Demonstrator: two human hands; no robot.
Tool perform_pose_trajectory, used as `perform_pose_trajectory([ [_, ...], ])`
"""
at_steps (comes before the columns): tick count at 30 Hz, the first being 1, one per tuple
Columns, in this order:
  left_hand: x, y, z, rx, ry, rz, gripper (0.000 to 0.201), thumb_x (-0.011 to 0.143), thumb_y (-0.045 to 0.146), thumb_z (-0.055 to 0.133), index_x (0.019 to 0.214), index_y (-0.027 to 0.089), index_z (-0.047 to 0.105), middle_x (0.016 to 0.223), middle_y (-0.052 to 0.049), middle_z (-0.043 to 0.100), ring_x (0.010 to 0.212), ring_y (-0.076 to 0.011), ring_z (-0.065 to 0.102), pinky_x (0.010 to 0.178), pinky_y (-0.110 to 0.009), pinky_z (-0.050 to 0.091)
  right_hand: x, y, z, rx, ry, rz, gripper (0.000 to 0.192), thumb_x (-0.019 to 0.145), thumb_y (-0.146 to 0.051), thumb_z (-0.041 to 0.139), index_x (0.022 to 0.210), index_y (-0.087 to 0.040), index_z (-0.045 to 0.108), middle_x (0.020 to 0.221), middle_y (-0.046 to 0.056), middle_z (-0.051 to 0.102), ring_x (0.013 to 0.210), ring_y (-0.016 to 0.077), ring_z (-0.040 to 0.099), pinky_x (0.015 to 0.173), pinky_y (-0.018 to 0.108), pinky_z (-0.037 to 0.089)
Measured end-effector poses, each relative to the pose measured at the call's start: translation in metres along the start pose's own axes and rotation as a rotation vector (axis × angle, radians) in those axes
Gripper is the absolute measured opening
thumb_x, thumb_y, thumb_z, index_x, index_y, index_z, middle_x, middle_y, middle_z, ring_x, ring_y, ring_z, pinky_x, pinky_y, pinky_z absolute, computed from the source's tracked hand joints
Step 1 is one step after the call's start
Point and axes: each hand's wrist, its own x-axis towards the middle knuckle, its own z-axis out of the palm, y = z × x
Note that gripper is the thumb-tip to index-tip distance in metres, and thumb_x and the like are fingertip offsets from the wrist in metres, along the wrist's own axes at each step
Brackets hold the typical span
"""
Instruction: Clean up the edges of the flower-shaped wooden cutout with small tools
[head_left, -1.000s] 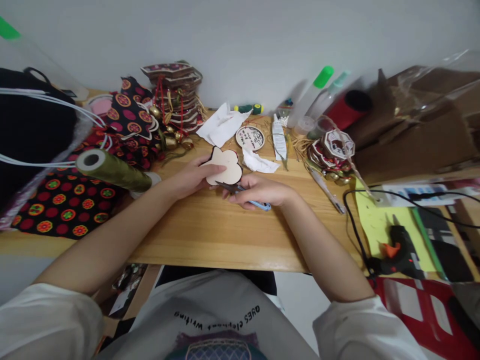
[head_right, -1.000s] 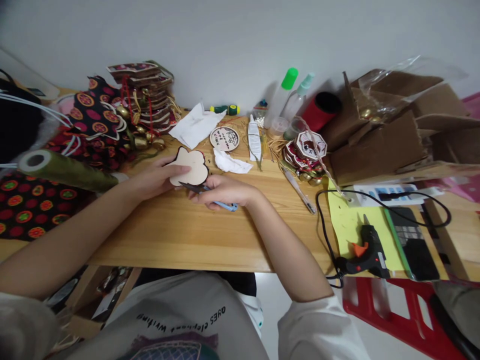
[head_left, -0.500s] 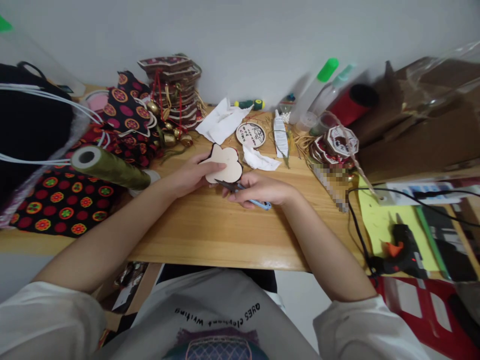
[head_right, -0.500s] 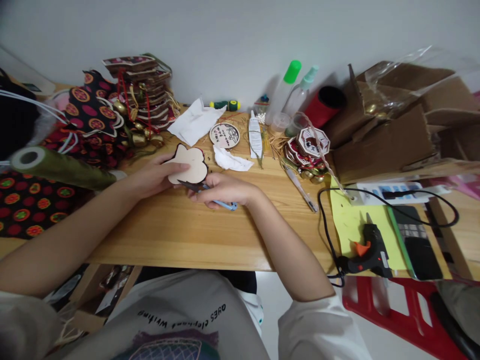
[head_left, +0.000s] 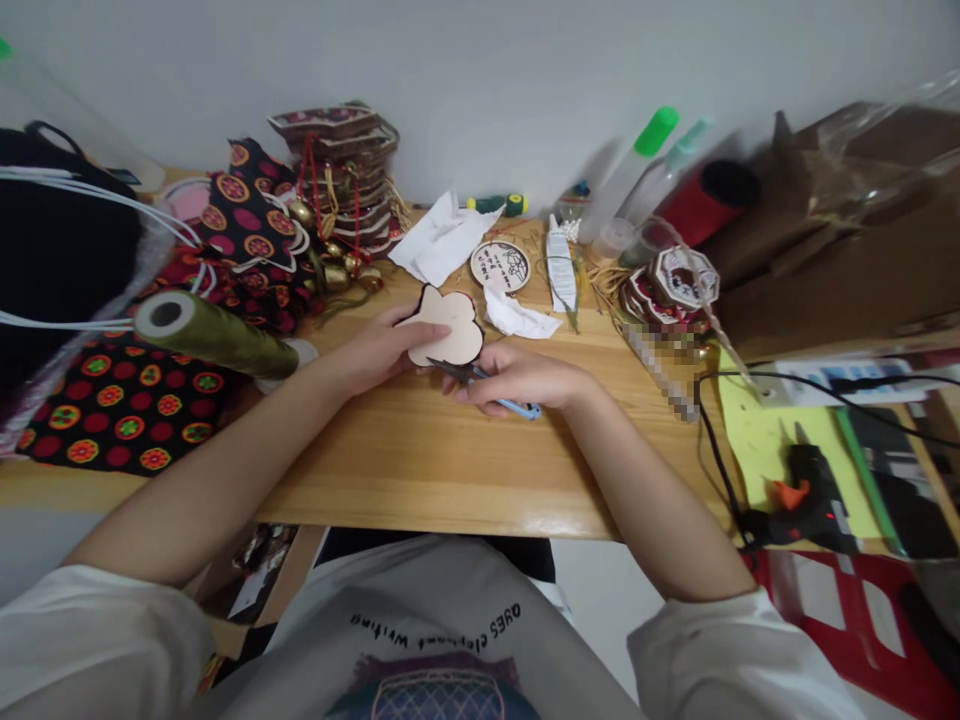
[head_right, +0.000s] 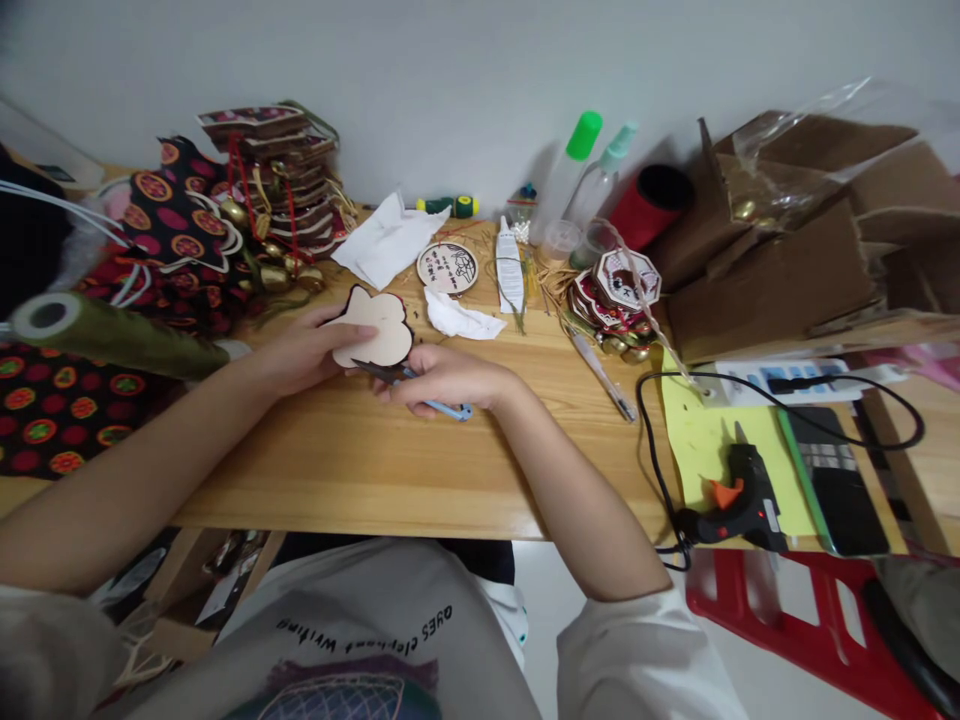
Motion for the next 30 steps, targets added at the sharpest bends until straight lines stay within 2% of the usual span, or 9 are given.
perform_pose_trajectory([
  [5, 0.001, -0.002, -0.001, 0.011, 0.000, 0.001, 0.049, 0.056, 0.026, 0.071, 0.101, 0.010, 0.060, 0.084, -0.006, 0.063, 0.069, -0.0153, 0.057, 0.061, -0.027, 0.044, -0.002, -0.006, 0.002, 0.024, 0.008, 0.021, 0.010, 0.072, -0.010, 0.054, 0.082, -0.011, 0.054, 0.053, -0.008, 0.050, 0.038, 0.0024, 0.043, 0.038, 0.014, 0.032],
  [12, 0.002, -0.002, -0.002, -0.024, -0.019, -0.014, 0.039, 0.061, 0.021, 0.069, 0.097, 0.011, 0.062, 0.074, -0.003, 0.062, 0.060, -0.0118, 0.054, 0.050, -0.022, 0.039, -0.001, -0.004, 0.001, 0.025, -0.014, 0.006, 0.010, 0.072, -0.012, 0.054, 0.082, -0.011, 0.055, 0.046, -0.009, 0.049, 0.037, 0.0027, 0.042, 0.036, 0.015, 0.028],
  [19, 0.005, 0.002, -0.005, -0.210, -0.118, -0.037, 0.021, 0.068, 0.015, 0.064, 0.089, 0.012, 0.063, 0.070, -0.004, 0.063, 0.054, -0.0096, 0.051, 0.045, -0.020, 0.036, -0.002, -0.002, -0.005, 0.168, -0.047, -0.070, 0.013, 0.073, -0.013, 0.054, 0.085, -0.009, 0.053, 0.045, -0.010, 0.047, 0.036, 0.0023, 0.038, 0.038, 0.016, 0.027],
  [24, 0.007, 0.005, -0.006, -0.354, -0.183, -0.038, 0.004, 0.072, 0.013, 0.060, 0.075, 0.011, 0.061, 0.052, 0.000, 0.053, 0.042, -0.0069, 0.041, 0.039, -0.019, 0.031, -0.003, 0.005, -0.012, 0.235, -0.112, -0.095, 0.020, 0.074, -0.017, 0.055, 0.091, -0.009, 0.052, 0.042, -0.011, 0.042, 0.035, 0.0024, 0.035, 0.038, 0.016, 0.023],
  [27, 0.008, 0.005, -0.008, -0.382, -0.210, -0.046, 0.006, 0.075, 0.015, 0.056, 0.072, 0.011, 0.059, 0.048, 0.001, 0.048, 0.039, -0.0065, 0.038, 0.041, -0.020, 0.033, -0.001, 0.009, -0.015, 0.274, -0.119, -0.130, 0.020, 0.073, -0.018, 0.053, 0.091, -0.008, 0.051, 0.040, -0.010, 0.042, 0.032, 0.0029, 0.032, 0.035, 0.016, 0.020],
  [30, 0.009, 0.003, -0.010, -0.397, -0.193, -0.052, 0.007, 0.077, 0.014, 0.053, 0.075, 0.012, 0.059, 0.051, 0.001, 0.049, 0.042, -0.0074, 0.041, 0.044, -0.020, 0.037, 0.001, 0.011, -0.018, 0.317, -0.135, -0.154, 0.020, 0.075, -0.021, 0.047, 0.092, -0.009, 0.049, 0.038, -0.008, 0.044, 0.028, 0.0042, 0.027, 0.031, 0.016, 0.017],
])
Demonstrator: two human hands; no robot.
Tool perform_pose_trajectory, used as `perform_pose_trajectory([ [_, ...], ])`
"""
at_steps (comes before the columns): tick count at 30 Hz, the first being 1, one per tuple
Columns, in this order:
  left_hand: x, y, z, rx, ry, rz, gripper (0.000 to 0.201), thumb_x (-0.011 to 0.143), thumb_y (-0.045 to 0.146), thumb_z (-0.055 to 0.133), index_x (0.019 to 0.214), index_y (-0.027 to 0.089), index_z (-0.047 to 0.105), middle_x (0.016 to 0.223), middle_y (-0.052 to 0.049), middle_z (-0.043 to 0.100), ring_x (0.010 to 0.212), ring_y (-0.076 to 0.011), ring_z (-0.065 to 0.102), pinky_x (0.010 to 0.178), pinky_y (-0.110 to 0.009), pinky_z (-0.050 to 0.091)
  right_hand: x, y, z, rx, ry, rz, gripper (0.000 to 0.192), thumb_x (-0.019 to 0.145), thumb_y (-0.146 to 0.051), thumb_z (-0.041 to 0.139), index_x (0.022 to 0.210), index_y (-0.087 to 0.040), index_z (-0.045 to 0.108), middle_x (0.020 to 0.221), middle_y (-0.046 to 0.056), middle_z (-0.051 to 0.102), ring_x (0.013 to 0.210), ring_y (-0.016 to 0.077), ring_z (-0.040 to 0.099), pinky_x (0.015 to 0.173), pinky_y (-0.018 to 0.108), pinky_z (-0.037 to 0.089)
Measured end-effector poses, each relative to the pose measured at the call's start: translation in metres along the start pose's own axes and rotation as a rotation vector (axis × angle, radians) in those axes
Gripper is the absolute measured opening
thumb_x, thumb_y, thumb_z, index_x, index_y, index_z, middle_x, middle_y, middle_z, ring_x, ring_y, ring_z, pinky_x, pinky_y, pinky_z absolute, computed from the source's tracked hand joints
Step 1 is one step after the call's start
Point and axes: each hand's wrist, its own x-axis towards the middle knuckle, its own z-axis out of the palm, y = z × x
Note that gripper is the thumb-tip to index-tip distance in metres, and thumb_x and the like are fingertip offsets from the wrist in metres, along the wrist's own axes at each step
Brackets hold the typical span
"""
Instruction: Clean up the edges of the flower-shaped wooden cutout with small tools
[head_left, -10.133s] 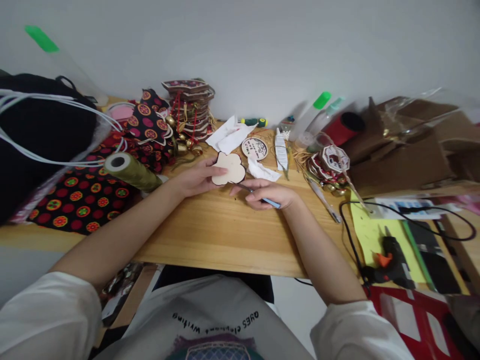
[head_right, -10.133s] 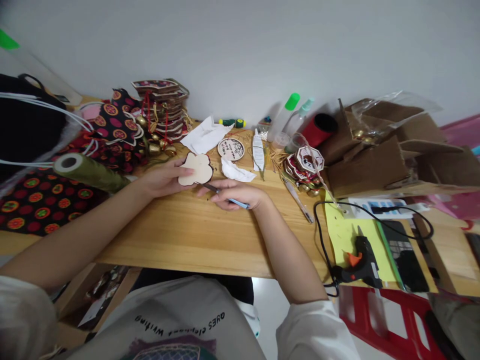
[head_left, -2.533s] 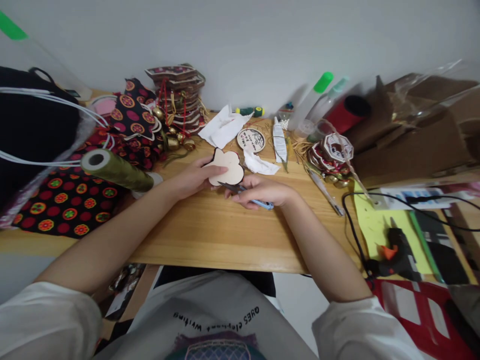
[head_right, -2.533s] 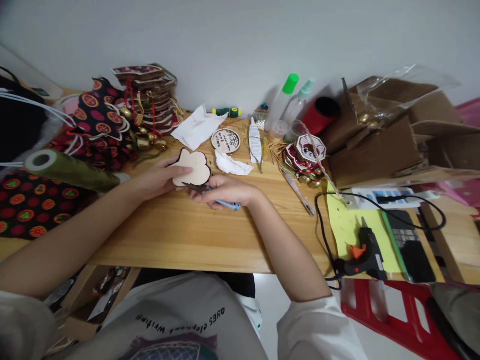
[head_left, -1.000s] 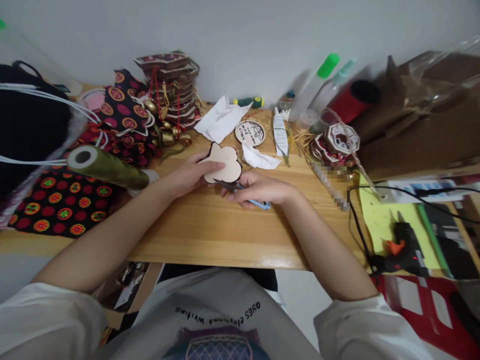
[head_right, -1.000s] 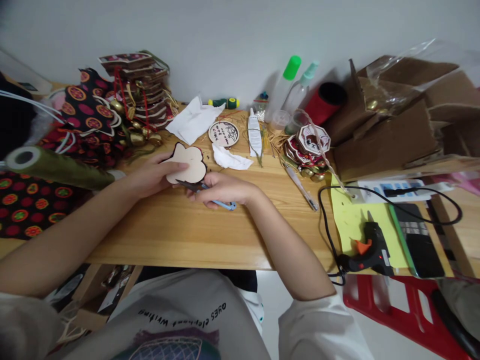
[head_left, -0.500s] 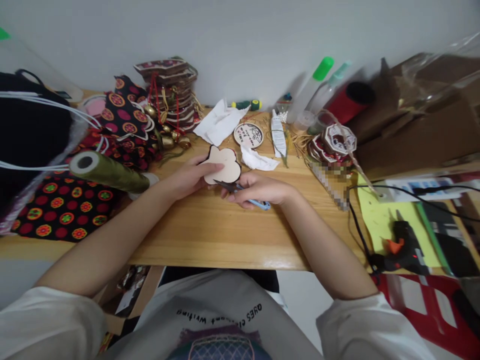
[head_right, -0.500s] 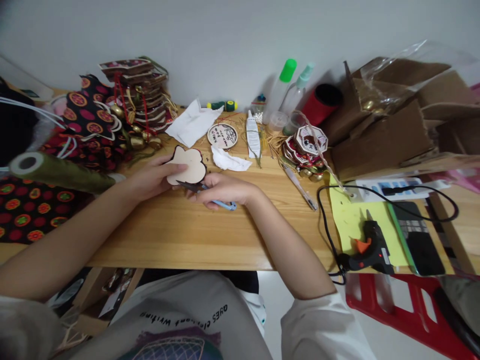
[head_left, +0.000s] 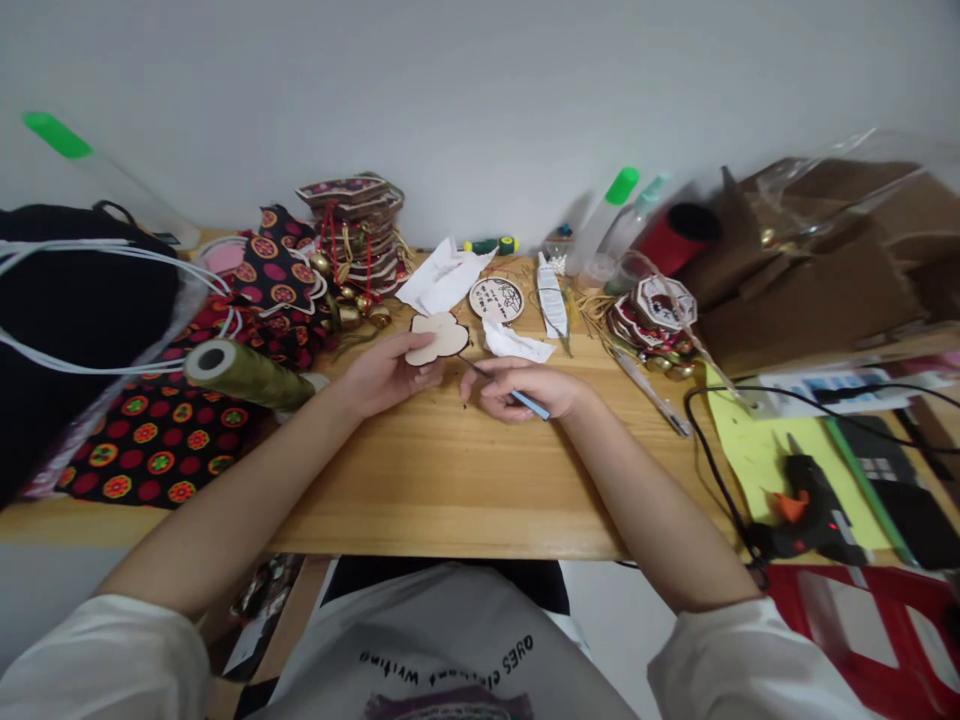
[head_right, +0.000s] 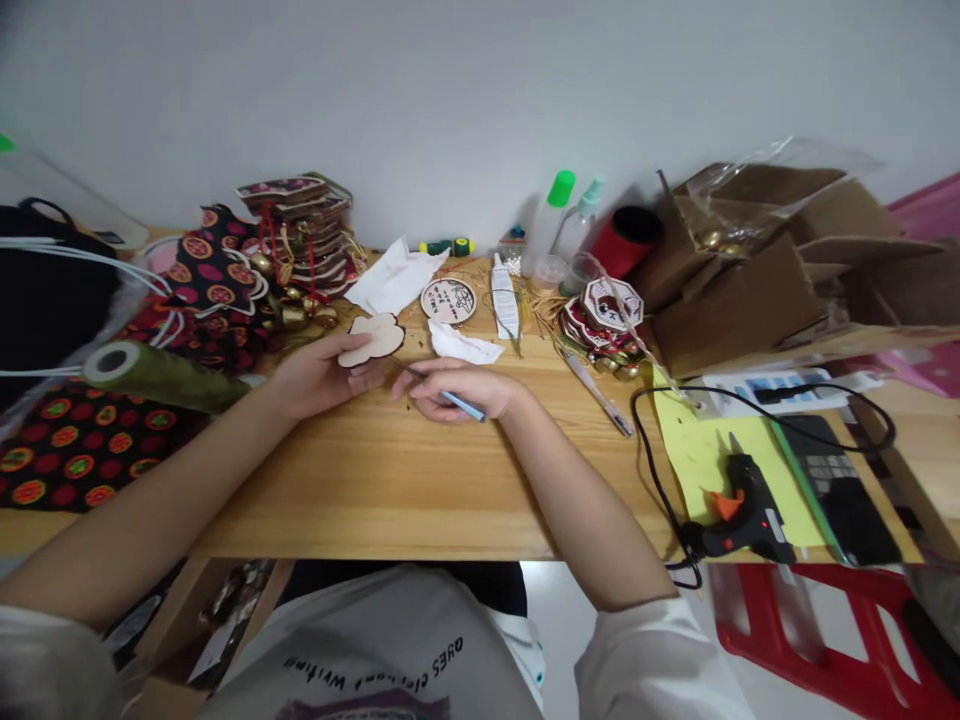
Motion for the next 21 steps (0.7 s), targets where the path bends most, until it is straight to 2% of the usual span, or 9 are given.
perform_pose_trajectory([
  [6, 0.0000, 0.0014, -0.0013, -0.035, -0.002, -0.033, 0.009, 0.076, 0.016, 0.052, 0.070, 0.011, 0.057, 0.048, -0.001, 0.048, 0.046, -0.0104, 0.045, 0.048, -0.023, 0.040, 0.0033, 0.0031, -0.0074, 0.135, -0.118, 0.046, 0.026, 0.070, -0.025, 0.035, 0.090, -0.011, 0.045, 0.037, -0.004, 0.045, 0.025, 0.0076, 0.024, 0.026, 0.017, 0.016],
  [12, -0.0008, 0.0025, 0.0009, -0.053, 0.053, -0.046, 0.007, 0.074, 0.014, 0.052, 0.075, 0.011, 0.058, 0.052, -0.001, 0.052, 0.047, -0.0103, 0.047, 0.047, -0.022, 0.041, 0.0023, 0.0032, -0.0059, 0.125, -0.085, 0.018, 0.024, 0.064, -0.021, 0.038, 0.084, -0.012, 0.046, 0.037, -0.004, 0.045, 0.026, 0.0072, 0.025, 0.026, 0.017, 0.018],
  [21, -0.0011, 0.0019, 0.0056, -0.036, 0.089, -0.023, 0.014, 0.070, 0.007, 0.051, 0.080, 0.011, 0.061, 0.061, -0.003, 0.060, 0.047, -0.0088, 0.049, 0.045, -0.020, 0.042, 0.0001, 0.0025, -0.0024, 0.029, -0.002, -0.009, 0.017, 0.069, -0.013, 0.044, 0.085, -0.011, 0.049, 0.039, -0.006, 0.047, 0.029, 0.0047, 0.028, 0.028, 0.014, 0.019],
])
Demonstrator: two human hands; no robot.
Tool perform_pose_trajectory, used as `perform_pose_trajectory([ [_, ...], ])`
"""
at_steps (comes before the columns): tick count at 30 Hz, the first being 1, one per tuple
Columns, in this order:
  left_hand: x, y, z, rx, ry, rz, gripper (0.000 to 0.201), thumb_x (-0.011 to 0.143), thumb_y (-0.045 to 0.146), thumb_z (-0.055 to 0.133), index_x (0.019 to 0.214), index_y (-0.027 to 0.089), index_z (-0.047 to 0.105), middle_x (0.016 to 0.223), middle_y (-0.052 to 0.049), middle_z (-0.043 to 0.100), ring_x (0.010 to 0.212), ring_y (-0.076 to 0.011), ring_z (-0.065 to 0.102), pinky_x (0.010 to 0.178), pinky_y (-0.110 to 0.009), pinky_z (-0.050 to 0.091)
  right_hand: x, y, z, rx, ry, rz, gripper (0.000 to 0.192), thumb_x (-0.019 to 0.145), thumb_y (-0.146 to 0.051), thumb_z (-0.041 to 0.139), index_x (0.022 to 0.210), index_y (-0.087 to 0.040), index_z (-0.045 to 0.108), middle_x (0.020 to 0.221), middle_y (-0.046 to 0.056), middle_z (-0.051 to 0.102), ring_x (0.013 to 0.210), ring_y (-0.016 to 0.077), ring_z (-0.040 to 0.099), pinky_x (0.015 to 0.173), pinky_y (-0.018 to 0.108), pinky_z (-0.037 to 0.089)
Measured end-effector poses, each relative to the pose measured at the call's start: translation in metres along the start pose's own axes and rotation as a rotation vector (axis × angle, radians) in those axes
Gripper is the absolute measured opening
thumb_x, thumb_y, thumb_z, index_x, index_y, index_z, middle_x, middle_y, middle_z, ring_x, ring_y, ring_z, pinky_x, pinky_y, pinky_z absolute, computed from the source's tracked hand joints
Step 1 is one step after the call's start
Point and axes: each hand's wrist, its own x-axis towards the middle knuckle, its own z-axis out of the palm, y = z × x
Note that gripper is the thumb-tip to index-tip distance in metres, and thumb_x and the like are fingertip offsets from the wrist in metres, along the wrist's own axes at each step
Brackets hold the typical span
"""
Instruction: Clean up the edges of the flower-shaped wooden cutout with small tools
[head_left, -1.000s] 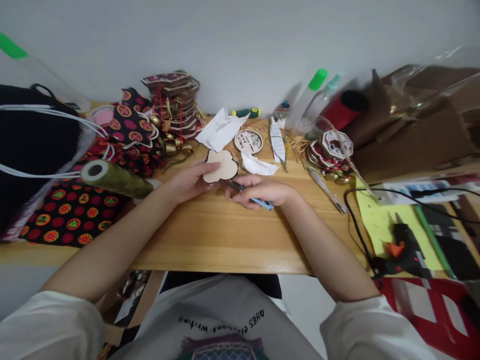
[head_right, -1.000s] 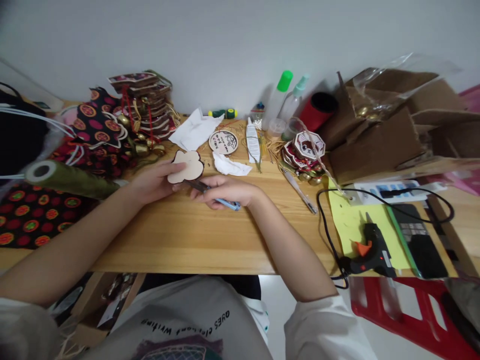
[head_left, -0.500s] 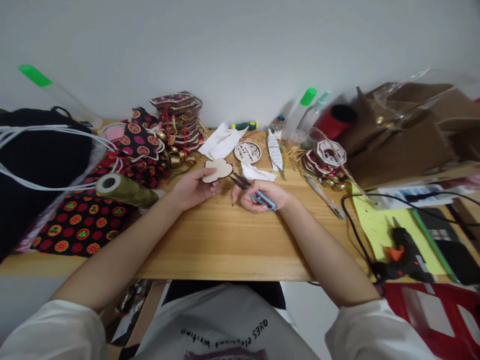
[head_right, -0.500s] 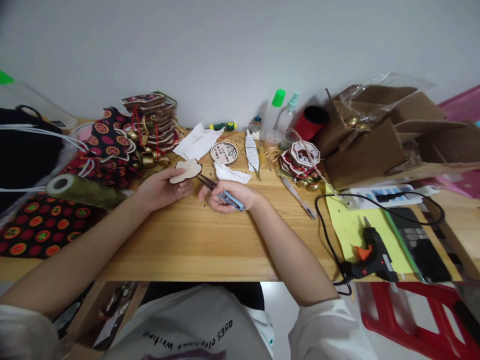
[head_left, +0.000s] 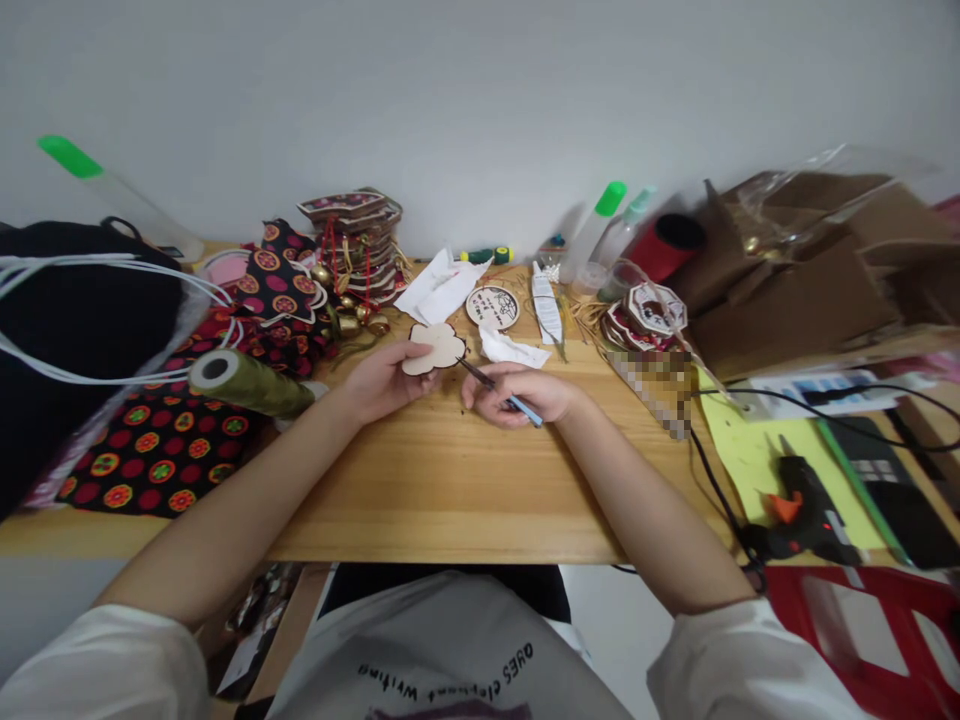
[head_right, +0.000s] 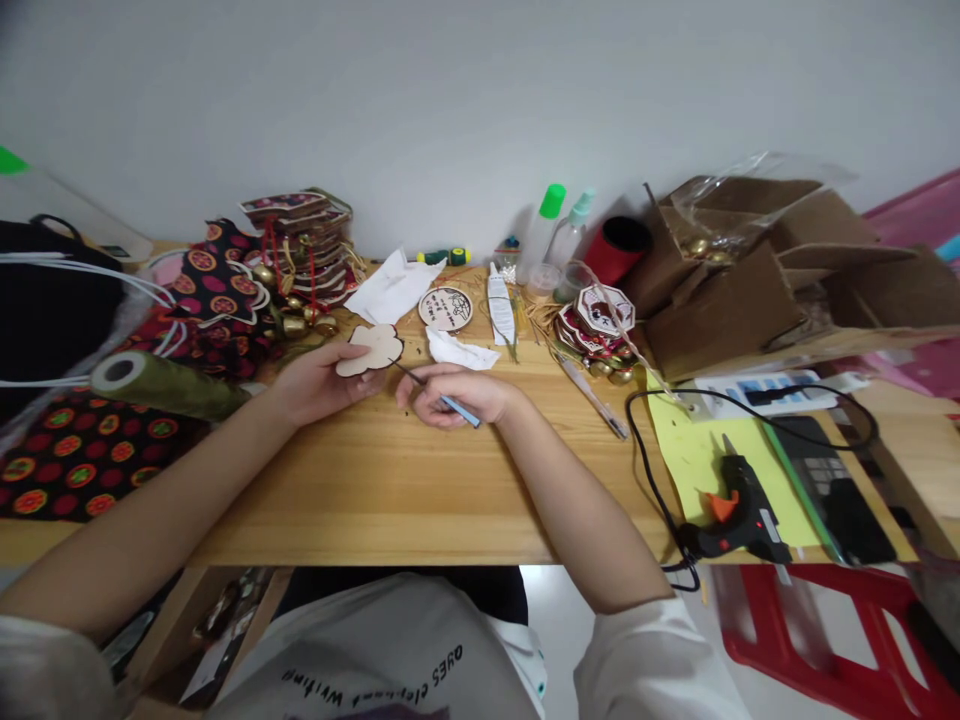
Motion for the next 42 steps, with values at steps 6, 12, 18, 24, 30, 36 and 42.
perform_pose_trajectory([
  [6, 0.0005, -0.0010, -0.0011, 0.032, -0.013, 0.014, 0.015, 0.068, 0.007, 0.054, 0.080, 0.011, 0.062, 0.065, -0.004, 0.063, 0.049, -0.0085, 0.050, 0.044, -0.019, 0.041, -0.0006, 0.0002, -0.0013, 0.025, -0.018, -0.013, 0.016, 0.070, -0.013, 0.045, 0.086, -0.011, 0.049, 0.040, -0.006, 0.046, 0.030, 0.0045, 0.028, 0.028, 0.014, 0.019],
  [12, 0.0006, -0.0042, -0.0020, 0.134, -0.070, 0.060, 0.014, 0.068, 0.008, 0.056, 0.078, 0.009, 0.064, 0.066, -0.006, 0.065, 0.050, -0.0099, 0.052, 0.043, -0.019, 0.040, -0.0003, 0.0003, -0.0020, 0.040, -0.038, -0.022, 0.015, 0.073, -0.016, 0.046, 0.086, -0.011, 0.049, 0.040, -0.006, 0.047, 0.029, 0.0043, 0.029, 0.029, 0.014, 0.020],
  [18, -0.0006, -0.0040, -0.0033, 0.148, -0.103, 0.083, 0.014, 0.066, 0.010, 0.058, 0.079, 0.010, 0.064, 0.064, -0.005, 0.063, 0.049, -0.0103, 0.052, 0.044, -0.021, 0.040, 0.0005, 0.0004, -0.0021, 0.066, -0.041, -0.034, 0.015, 0.073, -0.016, 0.046, 0.086, -0.010, 0.049, 0.040, -0.006, 0.046, 0.030, 0.0046, 0.030, 0.028, 0.013, 0.021],
  [24, -0.0012, -0.0043, -0.0027, 0.160, -0.121, 0.097, 0.015, 0.063, 0.012, 0.061, 0.078, 0.010, 0.063, 0.062, -0.004, 0.062, 0.048, -0.0103, 0.051, 0.045, -0.021, 0.039, 0.0006, 0.0007, -0.0021, 0.057, -0.020, -0.034, 0.014, 0.074, -0.014, 0.046, 0.086, -0.010, 0.050, 0.041, -0.006, 0.047, 0.031, 0.0046, 0.032, 0.028, 0.013, 0.022],
  [30, 0.0013, -0.0060, -0.0065, 0.183, -0.156, 0.112, 0.019, 0.061, 0.009, 0.059, 0.080, 0.009, 0.061, 0.063, -0.004, 0.063, 0.049, -0.0102, 0.051, 0.045, -0.021, 0.038, 0.0003, 0.0004, -0.0006, 0.034, 0.004, -0.020, 0.015, 0.073, -0.014, 0.046, 0.087, -0.009, 0.050, 0.041, -0.006, 0.047, 0.031, 0.0045, 0.033, 0.029, 0.013, 0.022],
  [36, 0.0013, -0.0064, -0.0063, 0.173, -0.156, 0.122, 0.043, 0.058, 0.008, 0.055, 0.101, 0.011, 0.059, 0.067, -0.003, 0.061, 0.049, -0.0091, 0.049, 0.042, -0.019, 0.037, 0.0006, -0.0003, 0.0002, 0.027, 0.014, -0.003, 0.015, 0.072, -0.015, 0.046, 0.086, -0.010, 0.050, 0.041, -0.006, 0.046, 0.031, 0.0046, 0.033, 0.030, 0.014, 0.022],
  [42, -0.0006, -0.0050, -0.0060, 0.191, -0.129, 0.113, 0.057, 0.054, 0.009, 0.054, 0.111, 0.013, 0.056, 0.070, -0.002, 0.059, 0.053, -0.0096, 0.049, 0.039, -0.018, 0.035, 0.0002, -0.0026, -0.0010, 0.069, 0.013, 0.038, 0.017, 0.073, -0.025, 0.042, 0.083, -0.014, 0.048, 0.038, -0.005, 0.045, 0.027, 0.0066, 0.027, 0.028, 0.017, 0.018],
])
